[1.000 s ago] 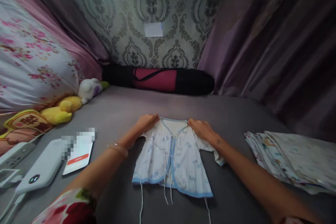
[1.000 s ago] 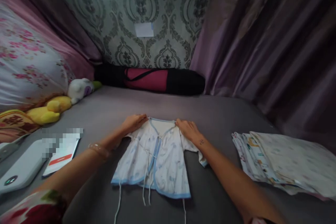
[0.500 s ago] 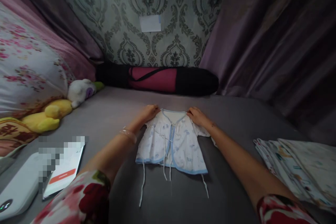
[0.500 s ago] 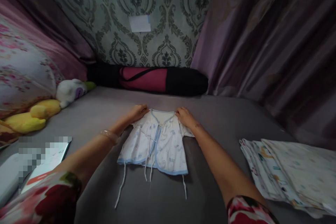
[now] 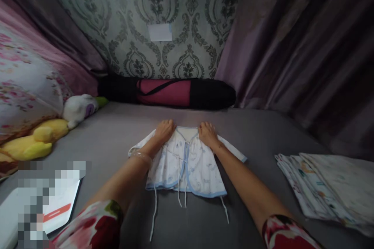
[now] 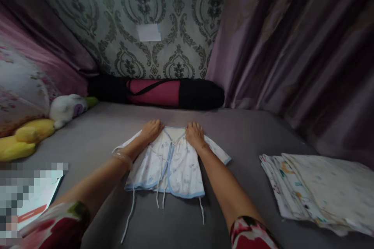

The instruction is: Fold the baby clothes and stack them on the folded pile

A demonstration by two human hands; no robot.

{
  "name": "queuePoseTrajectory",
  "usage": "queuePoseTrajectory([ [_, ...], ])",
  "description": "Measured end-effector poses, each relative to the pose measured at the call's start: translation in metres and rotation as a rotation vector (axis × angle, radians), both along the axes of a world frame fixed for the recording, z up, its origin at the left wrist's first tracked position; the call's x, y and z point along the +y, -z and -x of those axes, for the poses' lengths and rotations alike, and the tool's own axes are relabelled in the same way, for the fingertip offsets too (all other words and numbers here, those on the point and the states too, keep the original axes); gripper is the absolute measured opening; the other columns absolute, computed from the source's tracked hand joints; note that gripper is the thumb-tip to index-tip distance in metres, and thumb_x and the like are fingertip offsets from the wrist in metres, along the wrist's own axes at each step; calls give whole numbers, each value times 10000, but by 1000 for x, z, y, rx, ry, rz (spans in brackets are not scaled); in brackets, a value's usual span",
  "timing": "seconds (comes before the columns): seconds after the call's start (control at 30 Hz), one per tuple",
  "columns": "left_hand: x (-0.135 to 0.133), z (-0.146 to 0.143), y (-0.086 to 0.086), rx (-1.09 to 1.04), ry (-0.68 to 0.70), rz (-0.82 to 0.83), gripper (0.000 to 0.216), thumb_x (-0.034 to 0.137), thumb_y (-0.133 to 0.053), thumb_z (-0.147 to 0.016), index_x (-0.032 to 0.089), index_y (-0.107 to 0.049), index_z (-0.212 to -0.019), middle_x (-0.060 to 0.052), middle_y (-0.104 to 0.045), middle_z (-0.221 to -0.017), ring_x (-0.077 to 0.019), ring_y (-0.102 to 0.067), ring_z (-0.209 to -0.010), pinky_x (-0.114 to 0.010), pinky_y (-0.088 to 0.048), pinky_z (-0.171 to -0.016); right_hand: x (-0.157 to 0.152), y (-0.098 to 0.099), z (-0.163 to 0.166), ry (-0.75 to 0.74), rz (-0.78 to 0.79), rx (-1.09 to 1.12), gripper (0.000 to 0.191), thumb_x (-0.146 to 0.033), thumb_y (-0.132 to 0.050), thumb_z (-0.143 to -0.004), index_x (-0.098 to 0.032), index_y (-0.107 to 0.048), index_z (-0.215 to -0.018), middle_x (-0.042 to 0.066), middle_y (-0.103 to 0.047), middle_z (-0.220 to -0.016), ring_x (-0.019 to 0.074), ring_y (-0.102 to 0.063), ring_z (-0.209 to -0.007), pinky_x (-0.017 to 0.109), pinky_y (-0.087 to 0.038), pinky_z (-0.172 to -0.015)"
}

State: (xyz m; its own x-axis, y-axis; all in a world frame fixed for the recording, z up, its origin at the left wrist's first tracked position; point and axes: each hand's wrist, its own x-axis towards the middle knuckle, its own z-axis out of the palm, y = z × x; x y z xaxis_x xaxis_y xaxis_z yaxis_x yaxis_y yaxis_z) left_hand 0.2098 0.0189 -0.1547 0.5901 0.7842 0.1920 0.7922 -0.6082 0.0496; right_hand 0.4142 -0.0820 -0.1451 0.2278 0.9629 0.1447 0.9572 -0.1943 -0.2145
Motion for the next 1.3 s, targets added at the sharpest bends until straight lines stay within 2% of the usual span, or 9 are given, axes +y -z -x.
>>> queuePoseTrajectory([
  [0.17, -21, -15, -31, 12, 28, -73, 310, 308, -410, -927, 113, -526, -1137, -201, -577, -1125, -307, -513, -1060, -420, -368, -883, -36, -38, -61, 34, 10, 142, 342, -268, -300, -968, -153, -617, -1025, 99, -666, -1017, 175, -589, -933, 250, -399, -789],
  [0.3, -49, -47, -46, -128, 257, 79, 262, 244, -394, -923, 150, -560, -1101, -135, -619, -1076, -244, -554, -1021, -352, -410, -884, -102, -45, -110, 266, 276, 211, 368, -335, -391, -933, -142, -644, -749, 91, -665, -738, 163, -615, -652, 252, -410, -620],
  [0.43, -78, -87, -35, -226, 451, 220, 237, 187, -411, -896, 168, -600, -1038, -117, -645, -1040, -223, -582, -1000, -334, -436, -900, -144, -30, -119, 360, 430, 304, 361, -407, -485, -880, -157, -621, -657, 35, -584, -555, 131, -534, -465, 246, -383, -505],
  [0.63, -104, -115, 0, -287, 425, 218, 301, 199, -408, -899, 114, -530, -1161, -179, -579, -1212, -245, -533, -1141, -393, -407, -1000, -144, -14, -108, 332, 275, 389, 163, -275, -677, -678, -166, -606, -579, -26, -509, -484, 104, -471, -480, 210, -312, -458],
  [0.77, -104, -113, 19, -323, 397, 176, 363, 201, -368, -920, 85, -469, -1249, -196, -483, -1355, -228, -448, -1272, -387, -352, -1076, -134, -16, -111, 403, 160, 441, 61, -203, -641, -670, -143, -641, -681, -28, -537, -532, 100, -490, -496, 194, -322, -461],
  [0.97, -99, -113, 31, -320, 402, 128, 433, 120, -345, -882, 64, -457, -1296, -191, -474, -1384, -219, -415, -1312, -394, -329, -1106, -119, -15, -111, 573, -82, 409, 301, -177, -439, -827, -103, -584, -1080, 71, -646, -849, 150, -595, -696, 212, -422, -572],
  [1.07, -101, -112, 29, -269, 397, 128, 489, 85, -359, -845, 51, -440, -1325, -197, -444, -1414, -229, -390, -1333, -411, -311, -1117, -123, -10, -103, 537, -141, 340, 343, -167, -364, -898, -123, -512, -1203, 118, -634, -1035, 180, -609, -873, 243, -439, -718],
  [1.17, -104, -112, 24, -193, 387, 141, 511, 93, -376, -837, 26, -427, -1341, -200, -409, -1440, -240, -354, -1357, -397, -274, -1134, -134, -6, -94, 430, -70, 128, 348, -153, -306, -937, -152, -486, -1235, 147, -592, -1147, 217, -599, -969, 298, -423, -798],
  [1.3, -107, -112, 18, -134, 362, 164, 511, 119, -367, -861, 26, -409, -1361, -193, -372, -1467, -237, -313, -1380, -378, -236, -1144, -143, -6, -88, 454, 78, -96, 357, -106, -268, -932, -128, -524, -1180, 179, -590, -1119, 250, -616, -964, 349, -439, -788],
])
